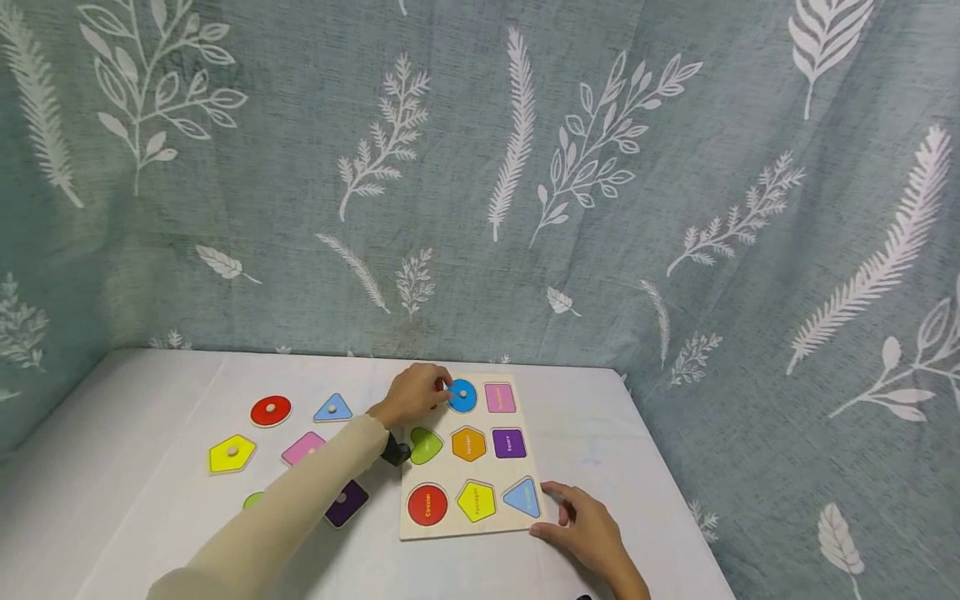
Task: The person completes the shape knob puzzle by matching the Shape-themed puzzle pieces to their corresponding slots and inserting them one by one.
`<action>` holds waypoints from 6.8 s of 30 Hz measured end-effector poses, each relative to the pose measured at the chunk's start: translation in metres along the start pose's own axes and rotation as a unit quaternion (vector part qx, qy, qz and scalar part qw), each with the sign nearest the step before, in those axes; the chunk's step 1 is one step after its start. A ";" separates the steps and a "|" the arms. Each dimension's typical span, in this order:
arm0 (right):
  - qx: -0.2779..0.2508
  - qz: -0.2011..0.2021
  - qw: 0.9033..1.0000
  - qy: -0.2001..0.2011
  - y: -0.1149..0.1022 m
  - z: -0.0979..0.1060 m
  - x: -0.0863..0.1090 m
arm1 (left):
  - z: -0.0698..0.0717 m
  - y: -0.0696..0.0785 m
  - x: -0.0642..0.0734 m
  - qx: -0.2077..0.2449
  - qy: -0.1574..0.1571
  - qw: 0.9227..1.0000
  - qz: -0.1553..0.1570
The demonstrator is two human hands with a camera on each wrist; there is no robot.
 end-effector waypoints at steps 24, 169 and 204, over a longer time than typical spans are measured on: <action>0.012 -0.041 0.999 0.009 0.009 0.004 0.004 | 0.089 -0.036 0.054 0.015 0.010 1.000 0.008; -0.003 -0.023 1.000 -0.009 -0.003 -0.004 0.004 | 0.085 -0.014 0.087 0.066 -0.001 0.998 0.020; 0.007 -0.042 0.999 -0.009 -0.002 -0.003 0.004 | 0.036 0.011 0.055 0.094 -0.015 0.995 -0.014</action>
Point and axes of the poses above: each hand's wrist, its own x-axis away from the middle knuckle, its own z-axis out of the back of the hand, y = z × x, the point moved 6 cm from there along -x, towards the middle knuckle, and after that the axes turned 14 degrees about y, right-handed, at the moved point
